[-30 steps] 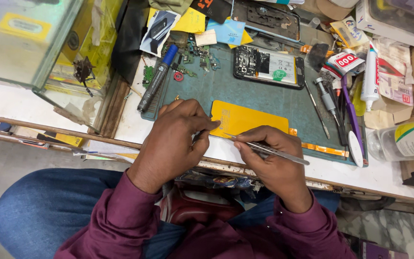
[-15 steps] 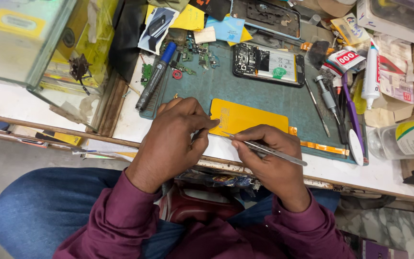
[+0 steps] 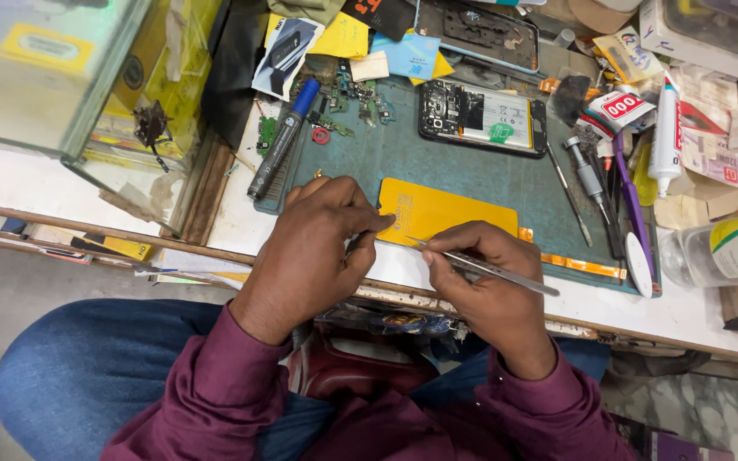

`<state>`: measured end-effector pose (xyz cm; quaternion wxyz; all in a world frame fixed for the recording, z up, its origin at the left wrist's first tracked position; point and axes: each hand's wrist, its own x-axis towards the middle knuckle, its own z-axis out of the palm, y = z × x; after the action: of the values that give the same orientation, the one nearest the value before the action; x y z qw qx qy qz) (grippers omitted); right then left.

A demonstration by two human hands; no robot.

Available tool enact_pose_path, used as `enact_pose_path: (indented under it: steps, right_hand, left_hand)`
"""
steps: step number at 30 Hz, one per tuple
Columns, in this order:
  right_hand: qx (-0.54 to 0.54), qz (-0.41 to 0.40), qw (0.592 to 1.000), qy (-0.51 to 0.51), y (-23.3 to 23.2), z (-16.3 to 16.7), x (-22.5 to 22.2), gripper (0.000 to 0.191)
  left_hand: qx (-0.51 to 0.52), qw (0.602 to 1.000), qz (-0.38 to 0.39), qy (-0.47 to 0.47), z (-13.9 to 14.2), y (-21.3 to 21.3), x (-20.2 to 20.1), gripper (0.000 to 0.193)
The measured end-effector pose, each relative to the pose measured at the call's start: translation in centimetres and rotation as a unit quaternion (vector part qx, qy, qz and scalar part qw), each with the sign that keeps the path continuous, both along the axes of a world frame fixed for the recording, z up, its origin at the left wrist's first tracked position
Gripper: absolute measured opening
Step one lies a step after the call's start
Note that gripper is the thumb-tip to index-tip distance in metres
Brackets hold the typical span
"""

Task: The person uses tweezers to carefully peel and remove a protective film from a yellow rectangular component on a workbench. They repeatedly lift and adjust the film with the tweezers while stabilizing the component with their other hand.

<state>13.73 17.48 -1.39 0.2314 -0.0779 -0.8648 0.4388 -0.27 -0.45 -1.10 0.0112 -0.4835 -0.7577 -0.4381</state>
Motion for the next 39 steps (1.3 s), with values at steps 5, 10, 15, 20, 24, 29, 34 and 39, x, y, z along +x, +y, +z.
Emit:
enact_pose_path:
  steps: [5, 10, 15, 20, 24, 29, 34, 39]
  right_hand:
    - [-0.004, -0.005, 1.000, -0.018, -0.2, 0.1, 0.1, 0.014]
    - [-0.026, 0.007, 1.000, -0.014, -0.1, -0.1, 0.1, 0.014]
    - [-0.012, -0.001, 1.000, -0.001, 0.2, -0.6, 0.4, 0.017]
    - [-0.056, -0.010, 0.998, -0.002, 0.7, -0.7, 0.6, 0.020]
    - [-0.038, 0.022, 0.999, 0.006, 0.9, -0.4, 0.6, 0.017]
    - [0.001, 0.009, 1.000, -0.016, 0.6, -0.1, 0.4, 0.015]
    - [0.005, 0.010, 1.000, -0.025, 0.2, 0.2, 0.2, 0.017]
    - [-0.013, 0.014, 0.999, -0.050, 0.2, 0.4, 0.2, 0.016]
  left_hand:
    - [0.001, 1.000, 0.001, 0.002, -0.1, 0.1, 0.0, 0.026]
    - [0.009, 1.000, -0.001, 0.006, -0.1, 0.0, 0.0, 0.025]
    - [-0.001, 1.000, 0.003, 0.002, -0.1, 0.0, 0.0, 0.025]
    - [-0.001, 1.000, 0.005, 0.000, -0.1, 0.0, 0.1, 0.026]
    - [0.000, 1.000, 0.008, 0.003, -0.1, 0.0, 0.1, 0.025]
    - [0.003, 1.000, 0.008, 0.002, -0.2, 0.1, 0.1, 0.025]
    - [0.005, 1.000, 0.005, 0.003, -0.3, 0.0, 0.1, 0.026]
    - [0.004, 1.000, 0.004, 0.004, -0.3, 0.0, 0.0, 0.026]
